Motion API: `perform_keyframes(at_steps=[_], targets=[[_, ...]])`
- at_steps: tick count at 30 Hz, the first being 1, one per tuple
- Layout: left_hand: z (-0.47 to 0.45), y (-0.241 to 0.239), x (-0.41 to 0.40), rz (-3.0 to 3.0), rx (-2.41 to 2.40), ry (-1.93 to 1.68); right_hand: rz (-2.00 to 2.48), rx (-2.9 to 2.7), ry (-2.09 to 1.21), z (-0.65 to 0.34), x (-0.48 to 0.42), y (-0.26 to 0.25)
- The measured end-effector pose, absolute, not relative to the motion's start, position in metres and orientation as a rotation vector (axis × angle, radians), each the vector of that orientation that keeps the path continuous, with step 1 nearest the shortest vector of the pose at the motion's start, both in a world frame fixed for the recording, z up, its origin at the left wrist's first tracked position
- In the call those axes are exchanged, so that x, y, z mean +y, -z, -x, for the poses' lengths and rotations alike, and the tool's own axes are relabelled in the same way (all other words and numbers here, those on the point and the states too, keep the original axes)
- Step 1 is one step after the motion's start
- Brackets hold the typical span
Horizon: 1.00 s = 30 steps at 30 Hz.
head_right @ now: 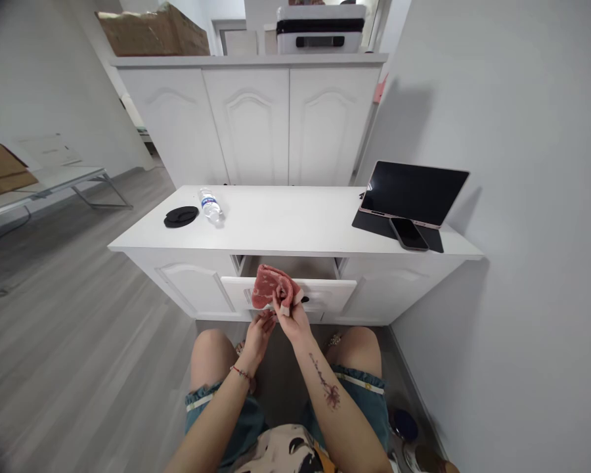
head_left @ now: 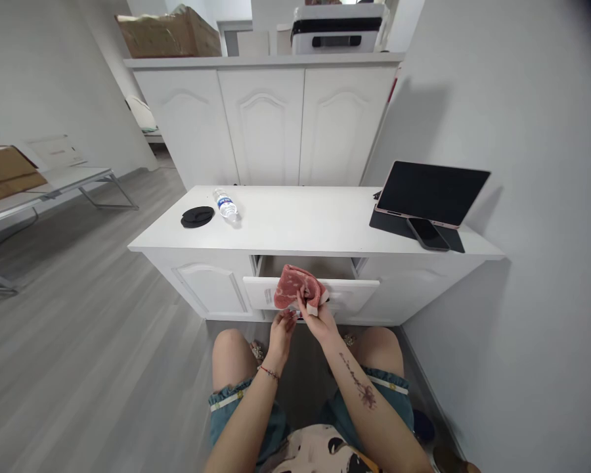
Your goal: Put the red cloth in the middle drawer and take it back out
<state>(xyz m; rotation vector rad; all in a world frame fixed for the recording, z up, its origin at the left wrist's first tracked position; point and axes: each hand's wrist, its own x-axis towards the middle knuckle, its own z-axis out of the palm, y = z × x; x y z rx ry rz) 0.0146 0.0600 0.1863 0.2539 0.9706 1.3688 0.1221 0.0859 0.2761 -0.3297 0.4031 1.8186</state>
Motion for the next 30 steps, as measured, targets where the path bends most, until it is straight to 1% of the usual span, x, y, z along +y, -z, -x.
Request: perform_keyframes(at_steps=[7,11,15,27,30], targets=[[-0.032,-0.205,0.077,-0.278,0.922,-1.301,0.401,0.376,-1.755,-0.162,0.083,-0.272],[-0.037,-0.211,0.079,-0.285,0.914,-1.292,0.439,0.242,-1.716,-0.188,0.083,-0.261],[-0.04,-0.211,0.081,-0.273,0.909,-1.285,0.492,0.165,-1.662,-0.212,0.081,-0.248],[-0.045,-0.206,0.091,-0.309,0.979,-1.336,0.589,0.224,-1.505,-0.266,0.073,-0.21],[-0.045,-0.208,0.095,-0.311,0.99,-1.332,0.627,0.178,-1.574,-0.273,0.066,-0.195]])
